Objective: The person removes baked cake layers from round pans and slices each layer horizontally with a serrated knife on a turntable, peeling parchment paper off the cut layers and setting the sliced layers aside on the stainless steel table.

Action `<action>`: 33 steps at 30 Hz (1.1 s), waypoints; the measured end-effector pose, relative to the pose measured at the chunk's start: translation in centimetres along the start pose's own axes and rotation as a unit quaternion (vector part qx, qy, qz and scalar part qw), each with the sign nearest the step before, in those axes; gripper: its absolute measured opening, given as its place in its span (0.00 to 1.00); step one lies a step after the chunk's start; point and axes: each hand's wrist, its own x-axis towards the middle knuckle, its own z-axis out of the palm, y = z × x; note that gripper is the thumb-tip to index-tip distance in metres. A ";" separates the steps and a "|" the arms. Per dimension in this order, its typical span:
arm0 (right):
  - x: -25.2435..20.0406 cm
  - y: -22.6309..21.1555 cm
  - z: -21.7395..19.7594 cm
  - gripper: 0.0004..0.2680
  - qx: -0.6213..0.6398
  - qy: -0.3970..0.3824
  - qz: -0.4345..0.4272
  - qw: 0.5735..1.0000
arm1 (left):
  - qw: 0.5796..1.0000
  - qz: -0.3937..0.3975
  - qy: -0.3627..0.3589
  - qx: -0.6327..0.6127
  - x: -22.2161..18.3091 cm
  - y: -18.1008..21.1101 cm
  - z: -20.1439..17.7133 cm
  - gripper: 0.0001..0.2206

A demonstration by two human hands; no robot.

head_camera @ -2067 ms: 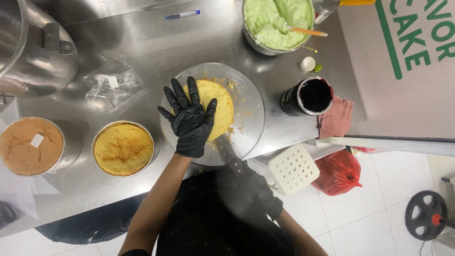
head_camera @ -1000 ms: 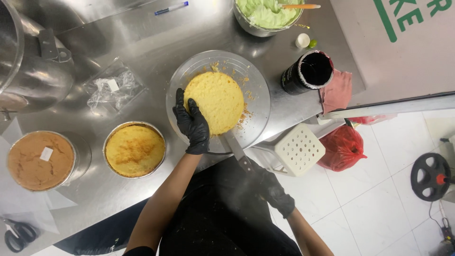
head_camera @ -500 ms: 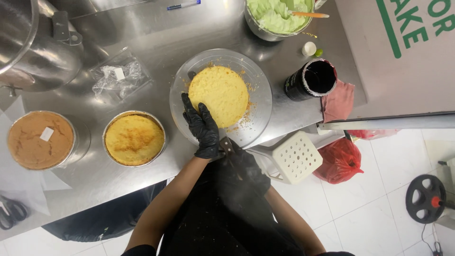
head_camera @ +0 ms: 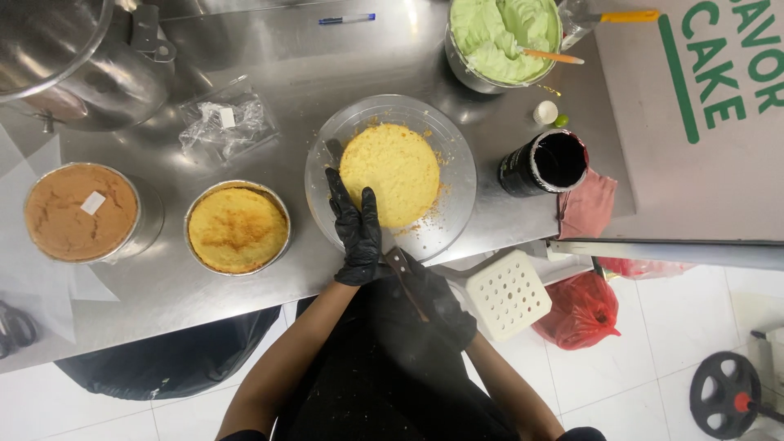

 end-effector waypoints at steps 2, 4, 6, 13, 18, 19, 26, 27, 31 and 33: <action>-1.3 -1.0 0.3 0.22 -0.048 -0.024 -0.074 0.996 | 0.999 -0.006 -0.029 -0.035 -0.2 -0.2 -0.3 0.34; -0.1 -0.9 0.5 0.19 -0.116 0.016 -0.027 0.993 | 0.999 -0.006 -0.027 -0.023 -0.2 0.3 -0.4 0.35; 1.3 0.4 0.6 0.17 -0.184 0.060 0.017 0.981 | 1.000 -0.005 -0.026 -0.013 -0.5 0.3 -0.3 0.35; 2.8 4.0 -2.3 0.19 0.129 0.019 -0.019 0.991 | 0.993 0.042 0.020 -0.108 -0.4 -0.7 -3.3 0.30; 0.8 -0.3 -0.4 0.24 0.431 -0.021 0.073 0.899 | 0.857 -0.169 -0.041 -0.485 1.7 -2.5 -3.9 0.32; 0.5 0.2 -0.8 0.23 0.512 -0.074 0.085 0.852 | 0.832 -0.286 -0.070 -0.470 2.2 -2.3 -3.4 0.34; -2.3 -3.0 -1.0 0.24 0.539 -0.117 0.068 0.831 | 0.819 -0.462 -0.125 -0.317 5.4 1.7 0.8 0.23; -2.8 -3.9 -0.7 0.24 0.529 -0.115 0.063 0.838 | 0.820 -0.460 -0.116 -0.320 5.2 2.7 1.2 0.23; -3.9 -6.5 -0.6 0.25 0.492 -0.110 0.041 0.862 | 0.845 -0.306 -0.120 -0.423 4.7 2.5 3.7 0.20; -4.2 -7.2 -1.3 0.25 0.482 -0.116 0.042 0.868 | 0.860 -0.221 -0.098 -0.449 5.1 1.5 3.6 0.19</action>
